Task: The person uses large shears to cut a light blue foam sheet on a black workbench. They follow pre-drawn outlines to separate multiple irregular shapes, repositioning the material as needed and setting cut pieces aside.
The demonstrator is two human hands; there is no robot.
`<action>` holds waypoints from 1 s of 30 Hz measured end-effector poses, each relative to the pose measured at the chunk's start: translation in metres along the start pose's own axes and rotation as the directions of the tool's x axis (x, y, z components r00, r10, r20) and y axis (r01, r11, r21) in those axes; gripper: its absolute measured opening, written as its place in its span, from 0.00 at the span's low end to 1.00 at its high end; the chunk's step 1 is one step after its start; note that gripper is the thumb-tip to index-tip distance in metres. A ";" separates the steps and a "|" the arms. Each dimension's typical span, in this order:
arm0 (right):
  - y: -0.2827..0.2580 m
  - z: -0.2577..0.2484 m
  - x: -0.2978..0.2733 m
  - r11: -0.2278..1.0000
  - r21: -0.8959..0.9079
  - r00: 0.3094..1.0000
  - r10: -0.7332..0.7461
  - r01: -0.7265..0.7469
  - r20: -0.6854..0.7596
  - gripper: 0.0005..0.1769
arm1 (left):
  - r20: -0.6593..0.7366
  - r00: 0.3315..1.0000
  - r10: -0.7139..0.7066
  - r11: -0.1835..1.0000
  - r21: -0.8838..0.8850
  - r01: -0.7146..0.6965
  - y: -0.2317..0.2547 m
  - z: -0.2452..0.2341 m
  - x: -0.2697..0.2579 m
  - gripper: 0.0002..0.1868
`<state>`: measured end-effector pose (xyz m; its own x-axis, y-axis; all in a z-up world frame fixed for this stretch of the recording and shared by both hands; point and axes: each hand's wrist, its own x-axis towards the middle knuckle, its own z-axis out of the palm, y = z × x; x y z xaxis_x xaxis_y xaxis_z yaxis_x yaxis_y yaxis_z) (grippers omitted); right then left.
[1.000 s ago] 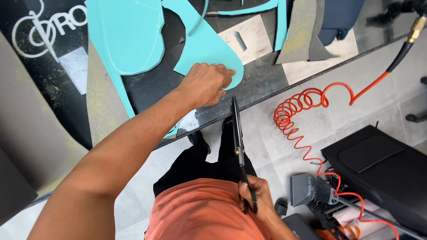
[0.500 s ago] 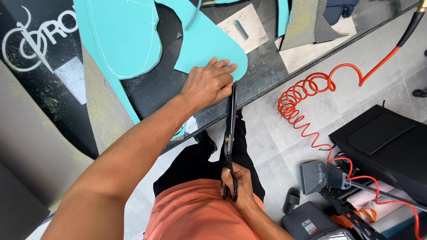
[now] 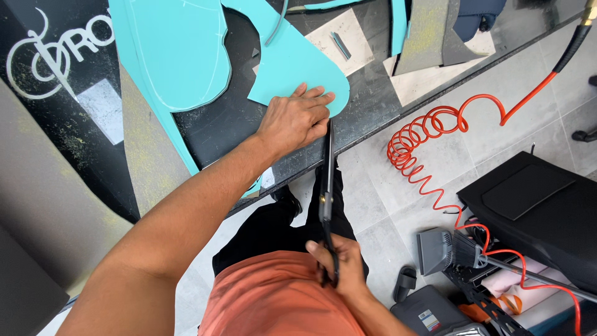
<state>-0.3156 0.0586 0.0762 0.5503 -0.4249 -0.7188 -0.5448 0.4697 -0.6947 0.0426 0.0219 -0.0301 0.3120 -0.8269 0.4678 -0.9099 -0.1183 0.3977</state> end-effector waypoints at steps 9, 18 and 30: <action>-0.062 -0.274 0.089 0.927 -0.357 0.931 0.022 0.118 0.365 0.32 | 0.012 0.991 -0.131 0.972 -0.193 0.131 -0.003 0.003 -0.005 0.06; -0.181 -0.339 0.198 0.709 -0.681 0.812 0.282 0.183 0.512 0.38 | -0.011 0.999 -0.038 0.999 -0.027 0.038 0.002 -0.010 -0.001 0.10; -0.195 -0.348 0.239 0.647 -0.707 0.785 0.265 0.286 0.560 0.33 | -0.030 0.997 -0.072 0.997 -0.029 0.071 0.006 -0.015 0.003 0.12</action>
<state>-0.2977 -0.4040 0.0306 0.6420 0.2243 -0.7332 -0.6423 -0.3649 -0.6740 0.0418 0.0271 -0.0140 0.3846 -0.7995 0.4615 -0.8770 -0.1605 0.4528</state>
